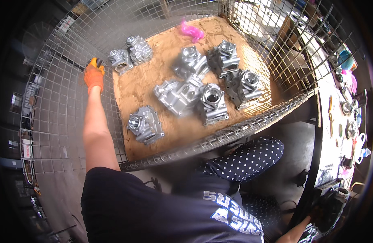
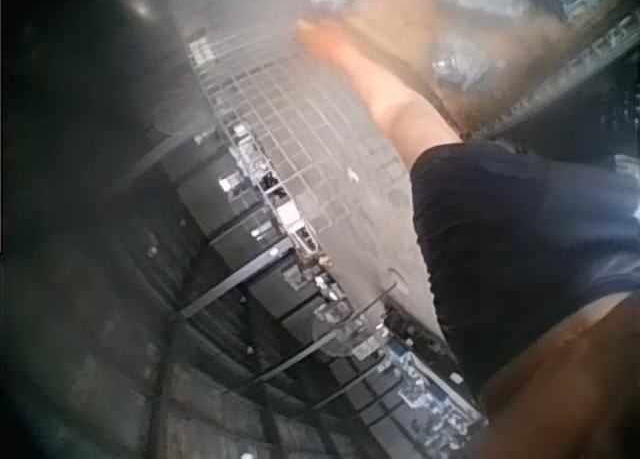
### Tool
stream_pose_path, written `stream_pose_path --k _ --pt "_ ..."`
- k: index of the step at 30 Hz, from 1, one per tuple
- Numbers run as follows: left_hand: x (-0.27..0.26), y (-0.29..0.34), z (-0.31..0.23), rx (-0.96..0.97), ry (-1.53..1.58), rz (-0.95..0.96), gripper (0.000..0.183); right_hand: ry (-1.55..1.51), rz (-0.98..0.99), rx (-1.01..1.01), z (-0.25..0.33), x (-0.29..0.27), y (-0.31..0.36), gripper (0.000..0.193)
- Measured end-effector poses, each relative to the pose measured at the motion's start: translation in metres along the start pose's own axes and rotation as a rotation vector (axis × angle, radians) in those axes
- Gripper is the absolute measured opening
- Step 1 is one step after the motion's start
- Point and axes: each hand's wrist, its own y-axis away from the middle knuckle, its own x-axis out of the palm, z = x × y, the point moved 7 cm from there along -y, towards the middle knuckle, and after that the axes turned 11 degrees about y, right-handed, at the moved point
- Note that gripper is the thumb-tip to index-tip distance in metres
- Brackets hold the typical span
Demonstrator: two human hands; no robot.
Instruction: The person cleans multiple metal engine-like castings by spraying them with air, then moves them one at a time to a station where they hold the casting under a machine and rotates it, before returning them to a wire cage.
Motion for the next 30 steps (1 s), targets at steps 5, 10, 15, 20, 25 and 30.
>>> stream_pose_path --k 5,10,15,20,25,30 --pt "-0.034 -0.004 -0.020 0.062 0.003 -0.048 0.032 -0.026 0.018 0.002 0.012 -0.006 -0.003 0.055" --pt "-0.028 0.002 -0.014 0.081 -0.039 -0.001 0.035 -0.045 0.024 0.009 0.017 0.003 -0.003 0.055" --pt "0.006 0.014 -0.004 0.180 -0.182 0.127 0.038 -0.036 0.023 0.022 0.010 0.014 -0.001 0.055" --pt "0.030 0.005 -0.010 0.313 -0.311 0.185 0.040 -0.027 0.035 0.032 0.006 0.016 -0.003 0.055" --pt "0.032 0.002 -0.039 0.528 -0.349 0.133 0.033 -0.025 0.037 0.046 0.007 0.008 -0.008 0.055" --pt "0.037 0.009 -0.043 0.577 -0.460 0.178 0.030 -0.028 0.058 0.055 0.008 0.011 -0.005 0.055"
